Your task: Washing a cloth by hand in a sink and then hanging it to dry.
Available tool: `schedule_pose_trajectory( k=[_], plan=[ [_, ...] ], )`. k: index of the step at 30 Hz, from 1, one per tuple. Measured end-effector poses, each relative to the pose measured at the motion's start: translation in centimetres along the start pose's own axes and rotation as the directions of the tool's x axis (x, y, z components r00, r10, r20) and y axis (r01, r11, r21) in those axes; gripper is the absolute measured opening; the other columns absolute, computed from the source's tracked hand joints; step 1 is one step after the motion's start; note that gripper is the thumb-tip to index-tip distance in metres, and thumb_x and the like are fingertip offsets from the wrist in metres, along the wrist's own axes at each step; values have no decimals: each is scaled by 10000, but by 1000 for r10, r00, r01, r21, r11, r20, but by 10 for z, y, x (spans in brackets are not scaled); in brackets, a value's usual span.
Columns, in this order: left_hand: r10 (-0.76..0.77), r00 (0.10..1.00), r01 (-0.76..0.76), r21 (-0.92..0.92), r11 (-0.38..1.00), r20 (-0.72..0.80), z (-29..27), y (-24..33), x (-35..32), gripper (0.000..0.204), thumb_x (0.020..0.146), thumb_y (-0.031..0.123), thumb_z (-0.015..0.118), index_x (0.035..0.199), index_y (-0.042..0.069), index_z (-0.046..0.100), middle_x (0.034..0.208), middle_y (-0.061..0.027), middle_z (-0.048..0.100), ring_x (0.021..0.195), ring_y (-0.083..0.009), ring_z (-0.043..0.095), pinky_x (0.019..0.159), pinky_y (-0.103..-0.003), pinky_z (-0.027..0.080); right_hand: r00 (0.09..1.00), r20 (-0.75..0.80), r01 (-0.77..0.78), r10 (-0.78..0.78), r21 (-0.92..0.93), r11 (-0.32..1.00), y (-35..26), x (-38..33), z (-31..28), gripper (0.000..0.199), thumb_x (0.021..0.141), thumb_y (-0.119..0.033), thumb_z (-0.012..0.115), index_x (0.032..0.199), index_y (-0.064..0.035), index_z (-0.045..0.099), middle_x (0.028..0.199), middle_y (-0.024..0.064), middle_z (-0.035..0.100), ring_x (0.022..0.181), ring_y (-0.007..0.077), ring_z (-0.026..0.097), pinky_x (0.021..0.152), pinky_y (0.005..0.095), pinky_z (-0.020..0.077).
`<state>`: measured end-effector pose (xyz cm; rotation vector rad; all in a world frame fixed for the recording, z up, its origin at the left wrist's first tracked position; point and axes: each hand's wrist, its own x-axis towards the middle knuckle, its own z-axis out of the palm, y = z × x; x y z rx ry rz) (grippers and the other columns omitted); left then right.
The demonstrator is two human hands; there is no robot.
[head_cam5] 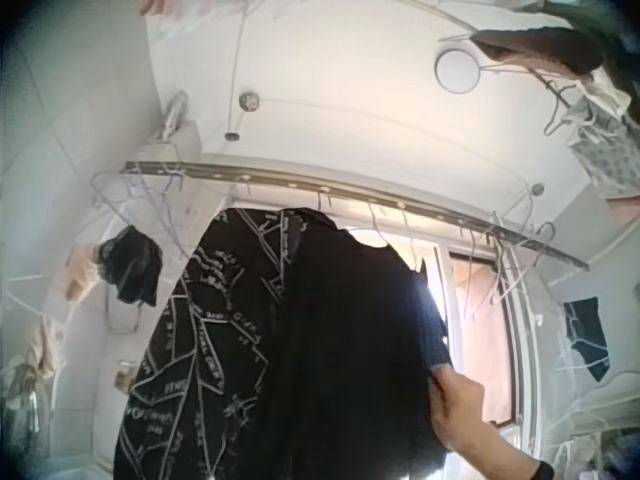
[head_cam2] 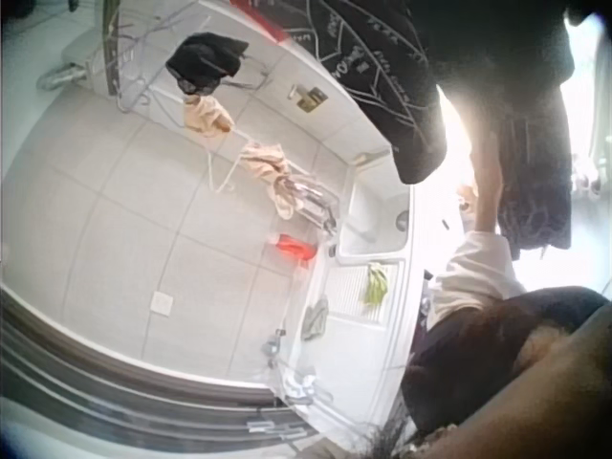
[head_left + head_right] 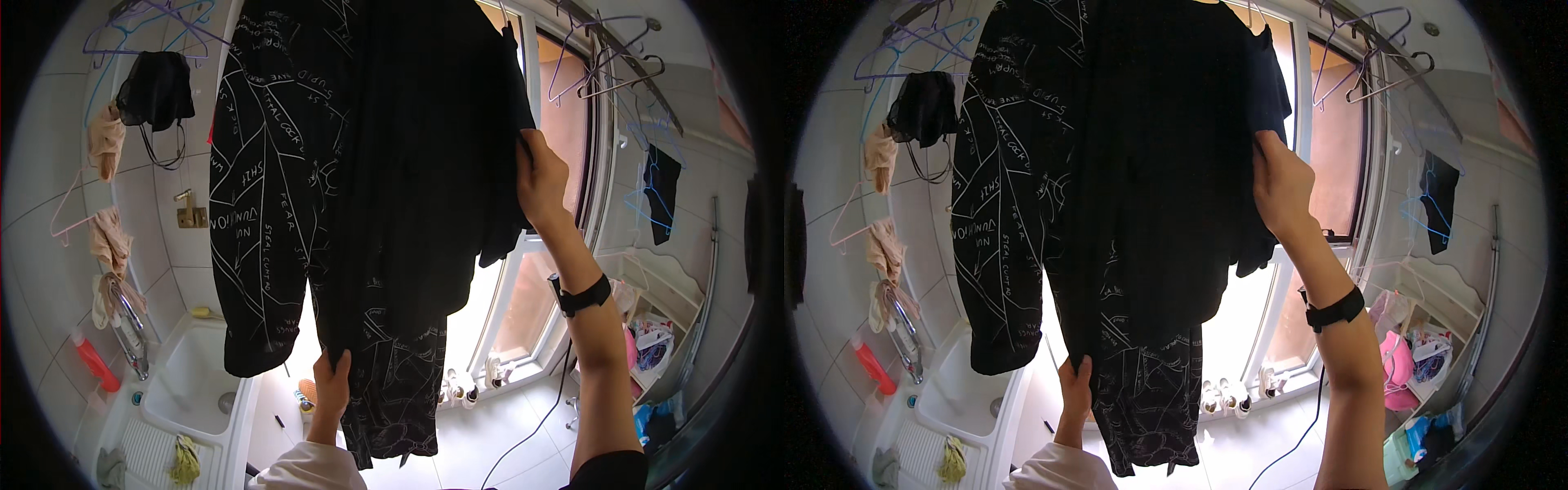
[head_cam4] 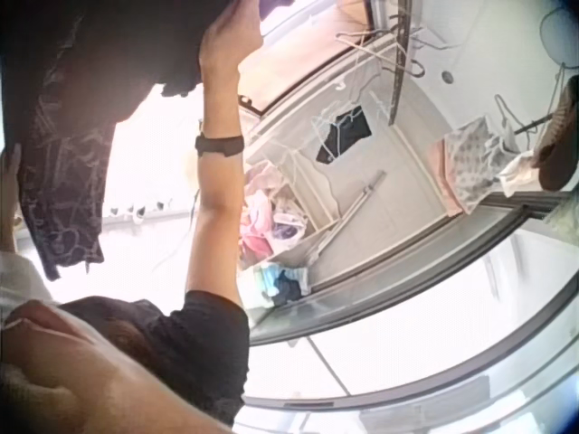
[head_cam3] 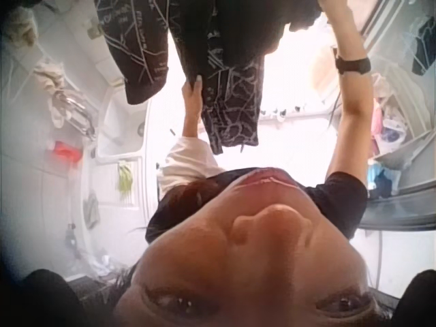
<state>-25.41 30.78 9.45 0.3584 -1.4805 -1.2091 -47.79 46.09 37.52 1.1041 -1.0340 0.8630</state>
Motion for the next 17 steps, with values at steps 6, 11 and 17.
schedule_pose_trajectory(
  k=[6,11,17],
  plan=[
    [55,995,-61,-64,996,-87,11,14,2,193,824,125,493,908,-45,530,692,-16,539,627,-80,437,583,-226,379,999,23,29,-29,37,999,9,-26,-9,166,758,17,486,915,-30,506,775,180,555,681,347,544,568,355,428],
    [102,994,-104,113,988,23,13,21,-2,263,807,156,534,969,-47,488,721,-90,559,610,-139,477,589,-241,402,842,136,-528,521,398,750,-3,-91,-16,138,795,3,452,931,10,474,773,83,517,727,147,497,652,251,382],
    [467,880,-385,438,813,-93,21,43,-14,721,668,267,694,1179,-35,285,1133,-224,324,1090,-319,300,922,-432,234,349,581,-862,736,508,8,-25,-139,-36,90,788,-94,488,867,-53,503,761,-15,482,712,69,435,660,194,344]
  ],
)
